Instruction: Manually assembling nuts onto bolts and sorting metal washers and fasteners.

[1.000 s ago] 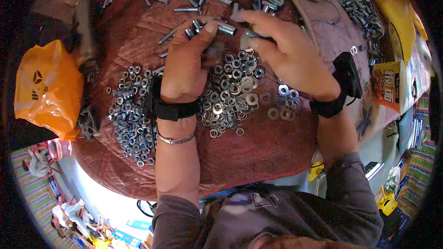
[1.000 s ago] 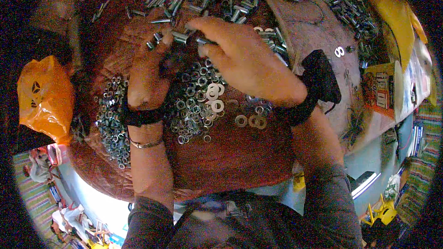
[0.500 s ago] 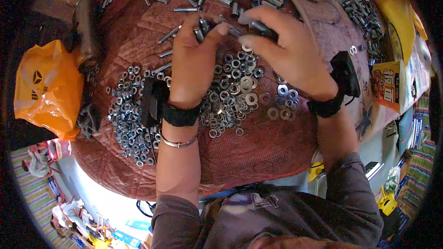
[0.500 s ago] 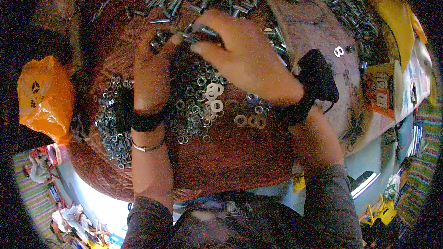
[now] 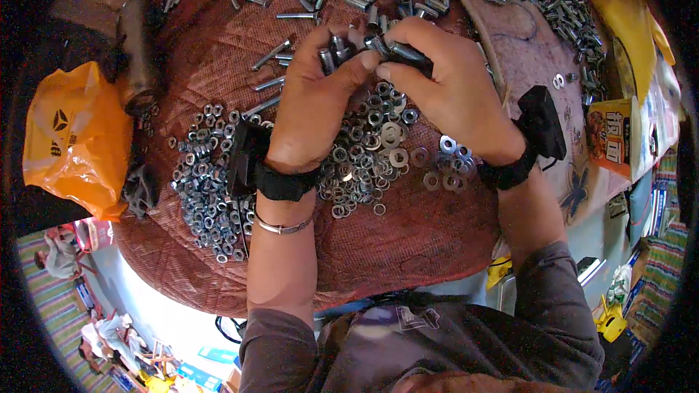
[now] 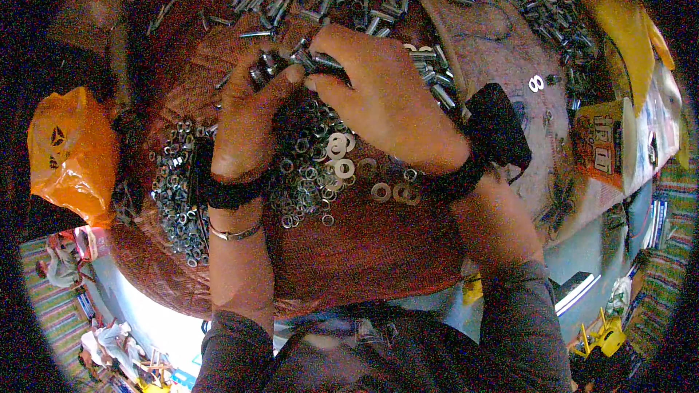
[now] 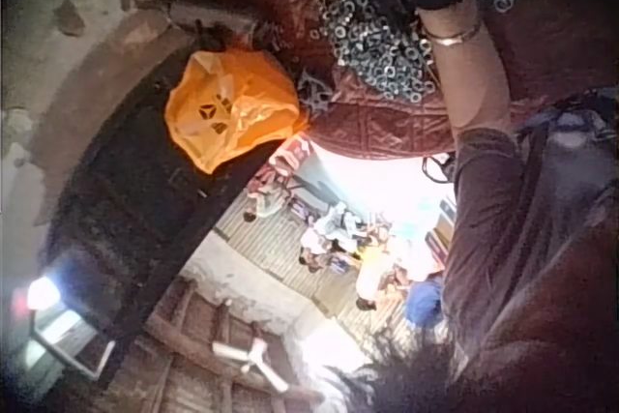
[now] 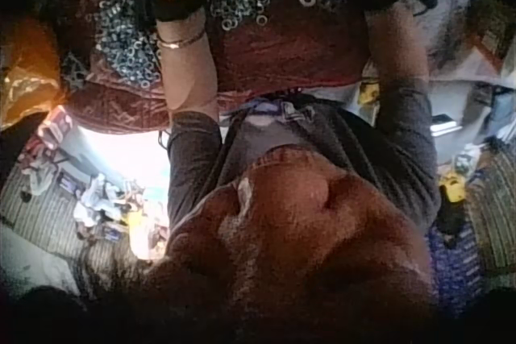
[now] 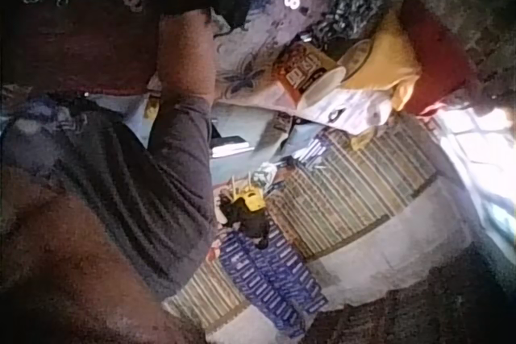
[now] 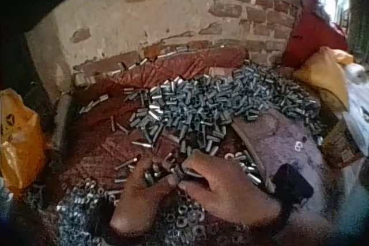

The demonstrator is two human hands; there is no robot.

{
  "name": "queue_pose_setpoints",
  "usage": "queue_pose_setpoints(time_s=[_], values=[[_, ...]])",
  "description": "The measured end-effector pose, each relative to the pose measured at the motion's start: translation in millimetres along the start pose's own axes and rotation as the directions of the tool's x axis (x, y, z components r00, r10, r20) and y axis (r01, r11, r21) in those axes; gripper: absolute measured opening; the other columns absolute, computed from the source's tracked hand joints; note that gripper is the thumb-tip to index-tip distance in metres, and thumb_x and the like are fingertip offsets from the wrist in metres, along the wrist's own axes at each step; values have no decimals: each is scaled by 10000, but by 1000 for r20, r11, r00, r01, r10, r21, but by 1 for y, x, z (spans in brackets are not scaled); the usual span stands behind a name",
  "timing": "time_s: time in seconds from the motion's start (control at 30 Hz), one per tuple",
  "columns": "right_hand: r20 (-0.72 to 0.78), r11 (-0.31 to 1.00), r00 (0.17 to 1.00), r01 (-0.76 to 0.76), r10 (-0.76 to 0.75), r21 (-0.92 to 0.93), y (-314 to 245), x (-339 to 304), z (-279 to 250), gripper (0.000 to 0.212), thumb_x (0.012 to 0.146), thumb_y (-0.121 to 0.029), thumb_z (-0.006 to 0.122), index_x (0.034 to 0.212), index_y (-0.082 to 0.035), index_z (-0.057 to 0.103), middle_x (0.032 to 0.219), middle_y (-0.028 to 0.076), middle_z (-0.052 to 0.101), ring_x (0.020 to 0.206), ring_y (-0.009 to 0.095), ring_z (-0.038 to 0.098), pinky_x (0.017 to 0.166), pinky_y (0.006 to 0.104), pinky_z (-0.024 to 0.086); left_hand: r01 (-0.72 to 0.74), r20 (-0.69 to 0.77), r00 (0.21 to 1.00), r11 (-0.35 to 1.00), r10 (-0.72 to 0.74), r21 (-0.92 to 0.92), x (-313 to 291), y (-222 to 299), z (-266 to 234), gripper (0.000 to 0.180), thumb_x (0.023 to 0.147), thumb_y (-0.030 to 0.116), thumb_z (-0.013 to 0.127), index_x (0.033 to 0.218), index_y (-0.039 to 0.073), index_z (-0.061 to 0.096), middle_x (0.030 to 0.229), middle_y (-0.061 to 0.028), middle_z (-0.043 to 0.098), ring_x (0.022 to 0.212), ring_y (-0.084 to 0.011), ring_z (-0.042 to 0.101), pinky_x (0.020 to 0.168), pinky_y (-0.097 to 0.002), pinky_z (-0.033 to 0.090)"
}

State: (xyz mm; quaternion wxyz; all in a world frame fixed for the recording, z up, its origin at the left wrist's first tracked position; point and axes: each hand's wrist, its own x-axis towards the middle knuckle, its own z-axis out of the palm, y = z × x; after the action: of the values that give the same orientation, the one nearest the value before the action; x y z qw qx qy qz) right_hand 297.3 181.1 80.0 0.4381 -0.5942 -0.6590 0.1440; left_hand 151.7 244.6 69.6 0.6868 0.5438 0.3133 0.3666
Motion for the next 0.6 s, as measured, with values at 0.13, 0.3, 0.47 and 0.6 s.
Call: queue_pose_setpoints(time_s=[0.13,0.3,0.47,0.6], values=[[30,999,999,39,-39,-3,3,4,-4,198,767,-156,606,895,-23,536,816,191,585,798,403,564,648,421,456,-115,-14,993,993,116,35,6,-1,3,144,832,64,610,958,41,542,822,-1,563,719,-57,516,625,-192,431],[15,997,1000,-2,4,-78,7,6,-2,271,780,-170,624,999,-19,574,932,161,618,880,310,595,771,355,469,-219,39,976,950,216,223,13,-4,-1,187,844,105,584,1004,17,543,929,-72,572,861,-146,524,773,-291,439],[-39,991,997,-68,64,-117,28,-3,2,285,886,-177,532,1122,-18,553,1130,139,572,1001,245,558,899,324,425,-471,-109,824,780,555,411,13,-7,-13,287,817,96,600,1080,11,524,1012,-147,595,955,-263,550,848,-367,433],[-75,994,996,-48,40,-97,76,-14,20,362,908,-201,501,1220,-18,502,1243,162,514,1167,271,469,991,359,359,-349,-192,870,841,455,413,-8,57,-1,307,803,85,596,1086,-1,511,1053,-154,576,983,-267,532,869,-361,419]])
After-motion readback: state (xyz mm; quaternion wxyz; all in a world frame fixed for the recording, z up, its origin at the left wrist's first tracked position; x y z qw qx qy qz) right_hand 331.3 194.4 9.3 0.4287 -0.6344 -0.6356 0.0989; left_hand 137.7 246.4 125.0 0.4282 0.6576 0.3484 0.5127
